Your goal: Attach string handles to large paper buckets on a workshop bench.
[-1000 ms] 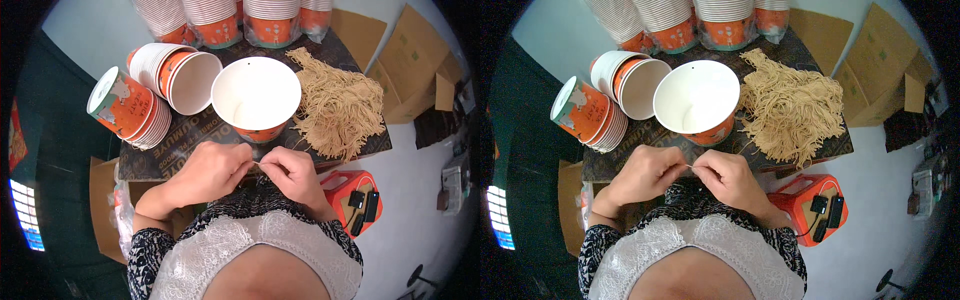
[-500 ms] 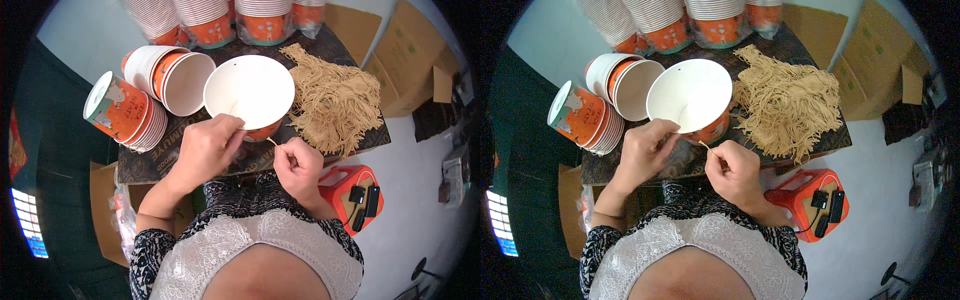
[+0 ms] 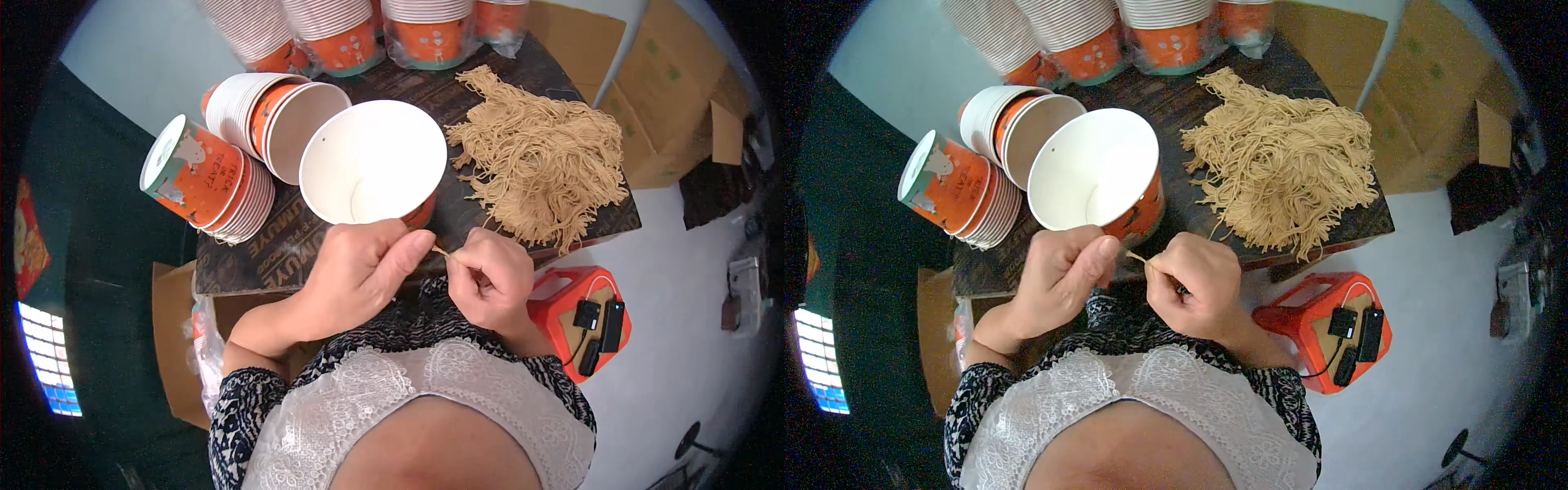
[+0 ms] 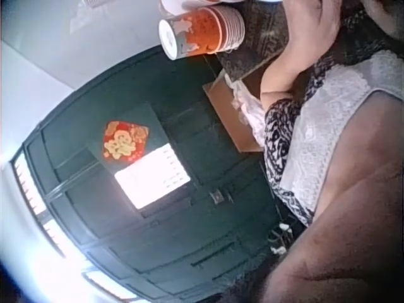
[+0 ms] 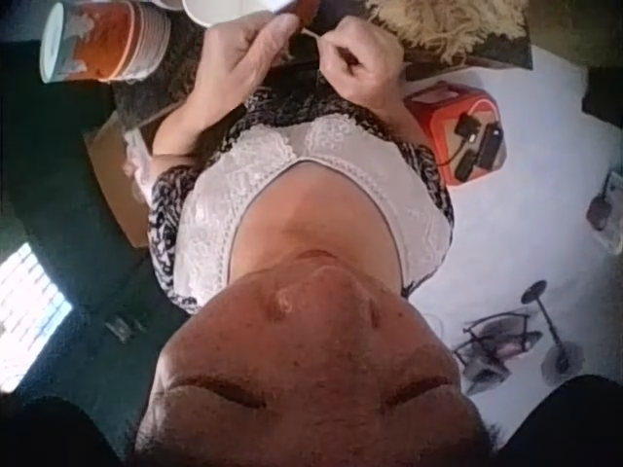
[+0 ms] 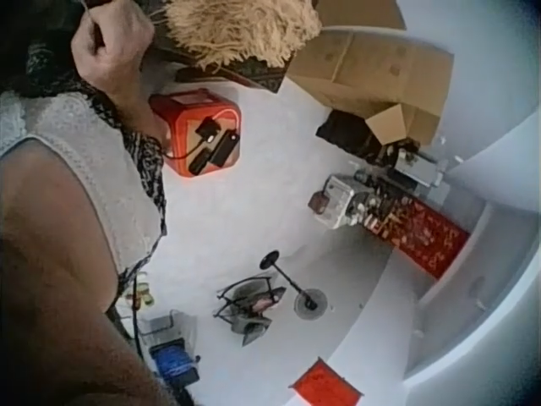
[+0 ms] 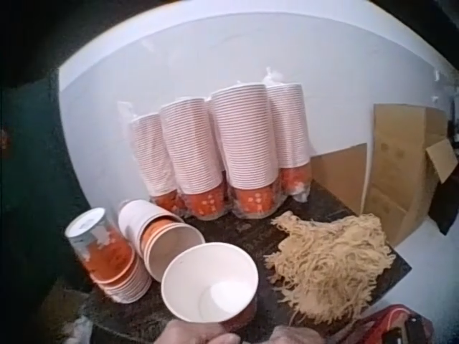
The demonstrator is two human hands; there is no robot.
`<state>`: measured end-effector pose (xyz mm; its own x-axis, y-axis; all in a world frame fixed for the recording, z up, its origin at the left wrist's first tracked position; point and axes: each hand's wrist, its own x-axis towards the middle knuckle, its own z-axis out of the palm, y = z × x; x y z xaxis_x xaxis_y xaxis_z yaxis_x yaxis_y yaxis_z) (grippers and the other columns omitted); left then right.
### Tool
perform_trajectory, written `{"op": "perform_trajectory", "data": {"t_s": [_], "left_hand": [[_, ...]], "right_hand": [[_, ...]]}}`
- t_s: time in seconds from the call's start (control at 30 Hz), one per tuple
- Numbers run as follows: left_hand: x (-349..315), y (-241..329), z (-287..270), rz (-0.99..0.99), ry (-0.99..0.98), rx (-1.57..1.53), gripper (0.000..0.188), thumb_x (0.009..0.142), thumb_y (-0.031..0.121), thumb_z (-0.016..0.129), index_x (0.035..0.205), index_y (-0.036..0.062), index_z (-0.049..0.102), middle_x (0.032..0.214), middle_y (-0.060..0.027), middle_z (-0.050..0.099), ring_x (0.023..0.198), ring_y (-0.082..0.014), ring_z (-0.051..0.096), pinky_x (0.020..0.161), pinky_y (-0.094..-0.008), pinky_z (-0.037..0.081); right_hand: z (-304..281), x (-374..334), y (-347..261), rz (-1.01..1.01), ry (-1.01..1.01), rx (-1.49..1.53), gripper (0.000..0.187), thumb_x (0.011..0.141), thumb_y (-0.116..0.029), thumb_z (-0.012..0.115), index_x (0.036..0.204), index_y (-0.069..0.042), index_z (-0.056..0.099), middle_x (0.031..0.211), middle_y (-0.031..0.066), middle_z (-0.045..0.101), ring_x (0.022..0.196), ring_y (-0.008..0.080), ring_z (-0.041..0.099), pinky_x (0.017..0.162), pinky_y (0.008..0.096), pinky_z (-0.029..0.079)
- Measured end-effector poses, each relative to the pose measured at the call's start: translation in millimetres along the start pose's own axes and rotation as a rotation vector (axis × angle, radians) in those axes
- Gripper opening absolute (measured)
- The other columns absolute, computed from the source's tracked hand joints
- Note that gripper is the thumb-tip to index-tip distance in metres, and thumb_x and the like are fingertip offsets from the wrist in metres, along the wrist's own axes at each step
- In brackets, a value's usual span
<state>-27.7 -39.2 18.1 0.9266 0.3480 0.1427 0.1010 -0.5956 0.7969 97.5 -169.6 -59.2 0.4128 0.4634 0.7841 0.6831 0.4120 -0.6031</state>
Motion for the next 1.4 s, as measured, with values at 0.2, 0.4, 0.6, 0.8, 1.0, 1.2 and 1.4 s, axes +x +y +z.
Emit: {"op": "perform_trajectory", "data": {"t_s": [0.2, 0.4, 0.6, 0.8, 1.0, 1.2, 1.4], "left_hand": [[3.7, -4.4, 10.8, -0.042, -0.086, -0.198, 0.036, 0.098, 0.016, 0.06, 0.068, -0.0027, 0.053, 0.054, -0.0105, 0.043, 0.052, -0.0133, 0.036, 0.046, -0.0337, 0.035], [0.3, -6.8, 11.5, -0.035, -0.056, -0.171, 0.025, 0.097, 0.01, 0.058, 0.075, -0.0025, 0.054, 0.059, -0.0106, 0.048, 0.055, -0.0155, 0.041, 0.05, -0.0334, 0.038], [0.7, -8.6, 9.2, 0.016, -0.067, -0.067, 0.013, 0.095, 0.006, 0.057, 0.086, -0.0021, 0.053, 0.067, -0.0146, 0.055, 0.059, -0.0262, 0.055, 0.056, -0.0361, 0.044], [1.9, -10.0, 7.6, 0.117, -0.084, 0.045, 0.006, 0.092, 0.0, 0.057, 0.094, -0.0013, 0.052, 0.074, -0.0129, 0.058, 0.062, -0.0261, 0.059, 0.058, -0.0342, 0.046], [-1.2, -3.6, -7.8, 0.014, 0.053, -0.157, 0.014, 0.091, -0.002, 0.061, 0.103, -0.0001, 0.055, 0.074, 0.0002, 0.059, 0.061, -0.0021, 0.053, 0.052, -0.0198, 0.041], [39.6, -10.9, -34.3, 0.031, 0.217, 0.118, 0.005, 0.091, 0.002, 0.06, 0.093, -0.0024, 0.063, 0.075, -0.0056, 0.061, 0.068, -0.0094, 0.057, 0.062, -0.0256, 0.047], [72.2, -12.8, -42.2, -0.043, -0.291, 0.203, 0.011, 0.088, 0.001, 0.065, 0.098, -0.0041, 0.066, 0.09, -0.0058, 0.069, 0.086, -0.0111, 0.063, 0.081, -0.0261, 0.049]], "right_hand": [[-3.1, 0.6, 0.4, -0.092, -0.047, -0.023, 0.021, 0.067, 0.01, 0.066, 0.077, -0.004, 0.055, 0.06, 0.0088, 0.047, 0.048, 0.0276, 0.048, 0.045, 0.0362, 0.038], [0.2, -2.8, -9.5, 0.144, -0.057, 0.042, 0.015, 0.077, 0.005, 0.07, 0.085, -0.003, 0.061, 0.064, 0.0092, 0.057, 0.05, 0.0228, 0.057, 0.048, 0.0328, 0.044], [0.9, -5.9, -1.9, 0.204, -0.064, 0.083, 0.012, 0.081, 0.002, 0.071, 0.088, -0.003, 0.062, 0.064, 0.0086, 0.06, 0.052, 0.0189, 0.061, 0.048, 0.03, 0.045], [2.2, -10.0, 1.7, 0.287, -0.086, 0.2, 0.009, 0.085, 0.008, 0.066, 0.089, 0.001, 0.062, 0.062, -0.0018, 0.055, 0.055, 0.0009, 0.049, 0.049, 0.0191, 0.037], [14.8, -10.1, 19.7, 0.456, 0.116, 0.249, 0.007, 0.09, 0.009, 0.06, 0.089, 0.002, 0.059, 0.07, -0.0072, 0.052, 0.058, -0.0027, 0.042, 0.05, 0.0146, 0.031], [23.4, -4.1, 35.4, 0.371, 0.208, 0.076, 0.011, 0.085, 0.007, 0.065, 0.084, 0.0, 0.058, 0.054, -0.0029, 0.043, 0.049, 0.002, 0.04, 0.046, 0.021, 0.034], [28.1, -1.7, 38.0, 0.353, 0.237, 0.076, 0.012, 0.083, 0.007, 0.066, 0.084, -0.001, 0.058, 0.054, -0.0016, 0.042, 0.048, 0.0034, 0.039, 0.045, 0.0221, 0.033]]}}
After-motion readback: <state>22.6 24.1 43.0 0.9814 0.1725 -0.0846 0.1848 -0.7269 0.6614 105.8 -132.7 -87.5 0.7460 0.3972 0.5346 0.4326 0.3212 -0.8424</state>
